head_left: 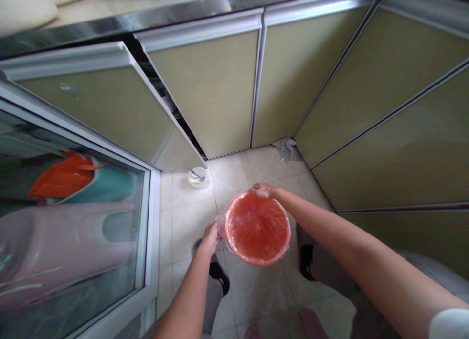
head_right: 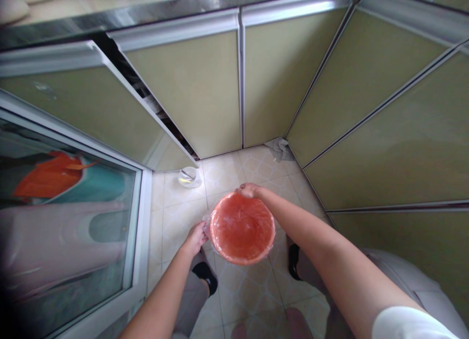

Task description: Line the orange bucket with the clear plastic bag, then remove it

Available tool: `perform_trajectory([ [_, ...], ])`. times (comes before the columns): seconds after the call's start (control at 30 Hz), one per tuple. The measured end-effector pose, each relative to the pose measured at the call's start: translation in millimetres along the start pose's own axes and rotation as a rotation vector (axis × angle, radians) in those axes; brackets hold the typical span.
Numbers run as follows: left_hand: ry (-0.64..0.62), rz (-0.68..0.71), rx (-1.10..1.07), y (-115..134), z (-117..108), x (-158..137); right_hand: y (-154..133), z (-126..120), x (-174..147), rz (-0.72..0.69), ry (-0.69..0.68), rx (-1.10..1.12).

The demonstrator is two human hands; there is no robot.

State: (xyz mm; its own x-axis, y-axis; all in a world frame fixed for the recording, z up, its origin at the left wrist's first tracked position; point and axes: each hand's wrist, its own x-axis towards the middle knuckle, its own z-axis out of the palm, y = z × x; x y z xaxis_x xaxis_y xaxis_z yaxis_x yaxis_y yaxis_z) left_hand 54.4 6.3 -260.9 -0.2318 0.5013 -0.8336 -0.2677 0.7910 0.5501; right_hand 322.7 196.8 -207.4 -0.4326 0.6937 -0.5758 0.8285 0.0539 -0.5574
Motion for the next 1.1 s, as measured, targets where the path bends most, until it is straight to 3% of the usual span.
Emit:
perform_trajectory([
  [0.17,0.063,-0.007,-0.035,2,3,-5,12,3,-1,-0.043,0.05,0.154],
  [0.4,0.042,0.003,-0.075,9,9,-5,8,0,-8,-0.076,0.228,0.002],
  [0.57,0.041,0.005,-0.085,9,9,-4,1,-4,-19,-0.087,0.266,-0.131],
  [0.87,0.055,0.022,-0.071,11,10,-4,-1,-5,-5,0.021,0.212,-0.126],
  [1.1,0.142,0.025,0.115,2,6,4,5,-6,23,0.136,0.041,-0.145],
])
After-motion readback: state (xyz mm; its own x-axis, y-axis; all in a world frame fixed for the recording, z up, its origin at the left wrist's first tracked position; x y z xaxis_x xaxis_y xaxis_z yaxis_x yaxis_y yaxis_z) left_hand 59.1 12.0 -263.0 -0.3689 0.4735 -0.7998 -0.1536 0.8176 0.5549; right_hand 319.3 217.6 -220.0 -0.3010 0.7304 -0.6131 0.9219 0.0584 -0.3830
